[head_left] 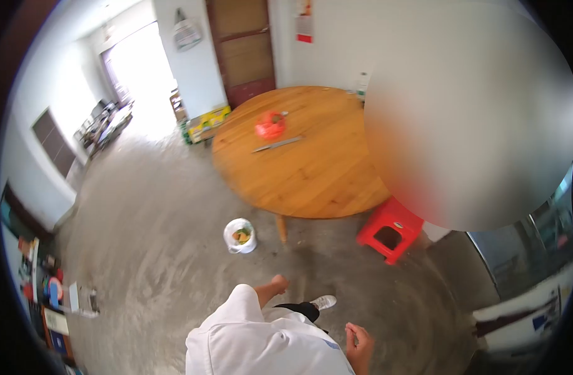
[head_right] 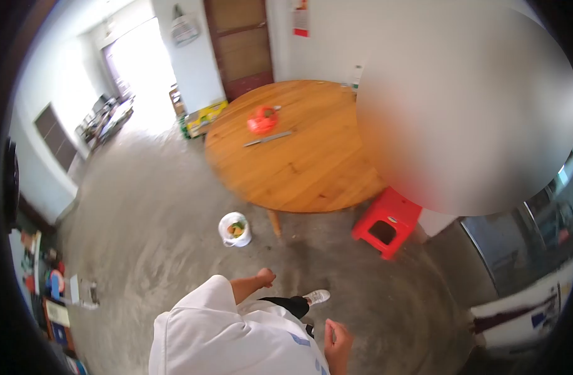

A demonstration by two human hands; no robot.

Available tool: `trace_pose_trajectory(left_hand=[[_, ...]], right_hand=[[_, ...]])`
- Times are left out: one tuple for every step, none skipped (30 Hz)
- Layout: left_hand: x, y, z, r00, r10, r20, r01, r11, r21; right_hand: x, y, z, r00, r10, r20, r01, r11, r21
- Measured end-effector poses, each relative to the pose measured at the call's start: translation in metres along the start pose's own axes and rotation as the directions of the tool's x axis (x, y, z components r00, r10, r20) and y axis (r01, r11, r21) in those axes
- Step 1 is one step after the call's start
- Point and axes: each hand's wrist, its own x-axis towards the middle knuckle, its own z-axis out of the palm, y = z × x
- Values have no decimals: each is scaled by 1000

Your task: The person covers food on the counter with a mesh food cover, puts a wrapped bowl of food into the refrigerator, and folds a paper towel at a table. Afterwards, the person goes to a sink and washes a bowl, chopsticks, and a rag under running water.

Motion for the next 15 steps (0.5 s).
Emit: trace_pose_trajectory(left_hand=[[-3, 20, 9, 997, 22, 67, -28, 996, 80], [8, 29, 22, 969, 176, 174, -230, 899, 373], [26, 30, 35, 905, 285, 317, -424, 680, 598], [40, 39, 47, 813, 336, 475, -578, 375, 725], [39, 55, 57, 799, 365, 478, -596, 380, 707], [37, 67, 70, 787, 392, 477, -612, 392, 687], [26, 80, 82, 776, 417, 473, -625, 409, 665], [15, 97, 93, 849, 382, 365, -528, 626, 574], [5, 115, 102, 914, 312, 261, -400, 806, 437], [2, 131, 112, 963, 209, 171, -249, 933, 260], [29, 135, 124, 930, 304, 208, -357, 880, 312], [68, 130, 135, 885, 392, 251, -461, 810, 361], [103, 121, 143, 845, 464, 267, -535, 754, 381], [133, 116, 150, 798, 532, 282, -602, 691, 400], [139, 129, 156, 816, 505, 283, -577, 670, 467]], right_hand=[[-8, 3, -7, 999, 38, -33, -38, 999, -1], [-15, 6, -15, 994, 79, -69, -80, 997, -2], [-16, 3, -24, 992, 89, -95, -90, 996, -8], [-13, -2, -35, 989, 95, -116, -98, 995, -14], [-11, -4, -45, 986, 99, -133, -103, 995, -20], [-9, 5, -51, 983, 113, -143, -114, 994, 2], [-6, 17, -56, 981, 126, -147, -123, 992, 26], [-2, 27, -62, 980, 137, -146, -131, 990, 52], [7, 32, -73, 981, 127, -145, -118, 991, 66], [22, 36, -84, 983, 114, -141, -103, 991, 81], [38, 40, -96, 985, 98, -138, -86, 992, 96], [53, 47, -106, 989, 73, -127, -57, 991, 121], [66, 54, -119, 991, 53, -121, -35, 988, 147], [81, 60, -132, 991, 30, -130, -7, 985, 173], [93, 64, -146, 994, 43, -98, -20, 974, 226]])
